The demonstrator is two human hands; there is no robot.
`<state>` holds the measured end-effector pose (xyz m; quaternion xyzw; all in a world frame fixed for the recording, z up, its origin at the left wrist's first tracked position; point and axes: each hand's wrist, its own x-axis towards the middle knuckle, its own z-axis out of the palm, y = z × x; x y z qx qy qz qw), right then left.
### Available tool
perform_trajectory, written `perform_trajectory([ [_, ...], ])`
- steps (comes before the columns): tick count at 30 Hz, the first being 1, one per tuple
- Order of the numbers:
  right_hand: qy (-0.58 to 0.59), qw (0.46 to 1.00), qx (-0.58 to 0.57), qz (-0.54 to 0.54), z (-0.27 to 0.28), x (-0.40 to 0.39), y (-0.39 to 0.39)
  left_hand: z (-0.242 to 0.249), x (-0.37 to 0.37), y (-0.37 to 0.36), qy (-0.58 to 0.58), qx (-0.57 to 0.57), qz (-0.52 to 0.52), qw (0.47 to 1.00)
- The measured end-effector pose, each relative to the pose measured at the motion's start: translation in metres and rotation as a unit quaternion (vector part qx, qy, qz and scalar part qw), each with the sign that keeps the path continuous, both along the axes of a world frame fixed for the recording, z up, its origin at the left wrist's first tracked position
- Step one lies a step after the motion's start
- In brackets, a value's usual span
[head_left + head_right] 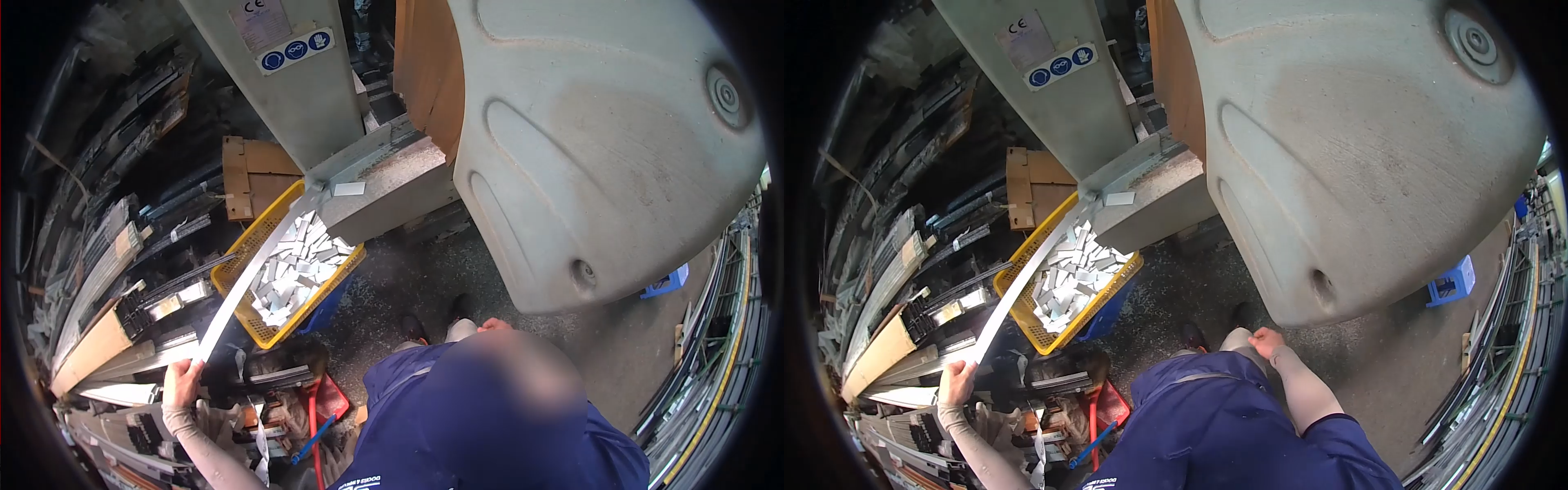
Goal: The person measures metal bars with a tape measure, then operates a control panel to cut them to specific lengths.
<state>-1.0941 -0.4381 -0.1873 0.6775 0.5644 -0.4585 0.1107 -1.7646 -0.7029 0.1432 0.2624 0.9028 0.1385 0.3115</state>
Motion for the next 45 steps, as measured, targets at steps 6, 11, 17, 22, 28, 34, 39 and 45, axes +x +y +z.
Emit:
perform_trajectory([
  [6, -0.022, 0.999, -0.021, 0.026, -0.008, 0.012, -0.004, 0.005, 0.021, -0.025, -0.041, 0.052, 0.057, 0.996],
  [11, -0.004, 1.0, 0.009, 0.016, 0.001, -0.002, 0.016, 0.001, 0.033, -0.028, -0.083, 0.073, 0.071, 0.991],
  [17, 0.032, 0.999, 0.028, 0.031, 0.018, -0.032, 0.039, 0.002, 0.043, -0.034, -0.116, 0.06, 0.09, 0.987],
  [22, 0.021, 0.997, 0.034, 0.069, 0.016, -0.039, 0.037, -0.007, 0.059, -0.018, -0.166, 0.071, 0.083, 0.98],
  [28, -0.002, 0.997, 0.015, 0.076, 0.014, -0.031, 0.028, -0.022, 0.056, -0.009, -0.151, 0.049, 0.094, 0.983],
  [34, -0.004, 0.999, 0.01, 0.046, 0.009, -0.016, 0.022, -0.012, 0.038, -0.043, -0.017, 0.026, 0.062, 0.998],
  [39, -0.014, 0.998, 0.004, 0.053, 0.012, -0.017, 0.022, -0.007, 0.043, -0.056, -0.002, 0.041, 0.089, 0.995],
  [45, 0.0, 0.999, -0.001, 0.047, 0.011, -0.026, 0.025, -0.011, 0.064, -0.041, -0.129, 0.072, 0.083, 0.986],
])
